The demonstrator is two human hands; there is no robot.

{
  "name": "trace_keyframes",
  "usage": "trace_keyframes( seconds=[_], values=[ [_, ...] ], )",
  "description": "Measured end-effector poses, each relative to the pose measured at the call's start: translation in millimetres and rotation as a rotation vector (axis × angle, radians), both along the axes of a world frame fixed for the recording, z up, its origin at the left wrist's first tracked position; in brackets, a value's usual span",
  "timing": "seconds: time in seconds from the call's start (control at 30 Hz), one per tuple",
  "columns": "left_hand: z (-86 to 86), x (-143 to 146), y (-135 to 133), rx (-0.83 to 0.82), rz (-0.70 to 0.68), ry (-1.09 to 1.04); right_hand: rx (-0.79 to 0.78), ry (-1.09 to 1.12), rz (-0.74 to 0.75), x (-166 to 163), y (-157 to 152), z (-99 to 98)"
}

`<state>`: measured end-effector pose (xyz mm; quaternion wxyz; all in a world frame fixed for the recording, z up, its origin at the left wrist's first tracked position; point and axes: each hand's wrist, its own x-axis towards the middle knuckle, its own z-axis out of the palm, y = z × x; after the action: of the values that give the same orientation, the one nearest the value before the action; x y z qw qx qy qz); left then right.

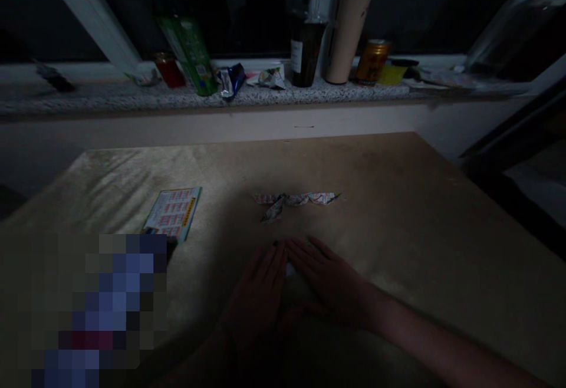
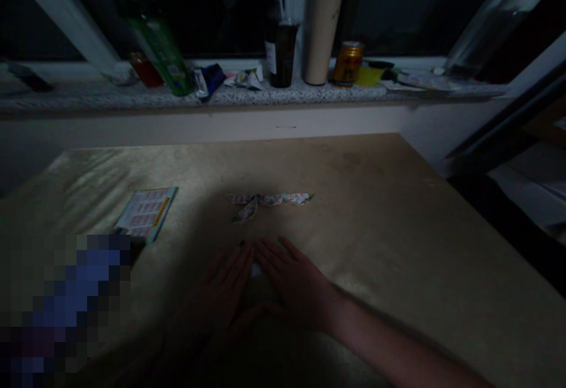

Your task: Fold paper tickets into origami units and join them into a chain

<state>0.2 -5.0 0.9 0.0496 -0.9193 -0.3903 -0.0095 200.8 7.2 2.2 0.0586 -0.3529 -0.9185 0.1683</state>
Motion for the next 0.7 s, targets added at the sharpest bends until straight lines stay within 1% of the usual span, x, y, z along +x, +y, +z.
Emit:
trace_keyframes(
  seconds=[0.1,0.27,0.43,0.53,0.67,0.7],
  values=[
    [-7.0,-0.8,2.4,-0.043,-0.009,-0.016,-0.002,0.007,-0.004,-0.7,0.1,-1.6],
    [-17.7,-3.4,0.8,0.012,-0.013,-0.024,0.023,0.018,0.004,2.6,1.8,-1.3],
    [-15.4,-2.8,3.5,0.004,-0.021,-0.014,0.133,0.036,0.131,11.5,-0.5,2.4],
    [-14.0,-4.1,2.8,0.004,-0.045,-0.046,0.149,0.024,0.103,12.4,-1.6,4.4],
    [-14.5,-6.9,-4.2,0.038,-0.037,-0.11,0.163,0.015,0.053,10.9,-1.0,5.3],
    [-14.6,-7.6,-6.1,0.024,-0.064,-0.11,0.169,0.015,0.048,11.2,-0.9,4.9]
  ],
)
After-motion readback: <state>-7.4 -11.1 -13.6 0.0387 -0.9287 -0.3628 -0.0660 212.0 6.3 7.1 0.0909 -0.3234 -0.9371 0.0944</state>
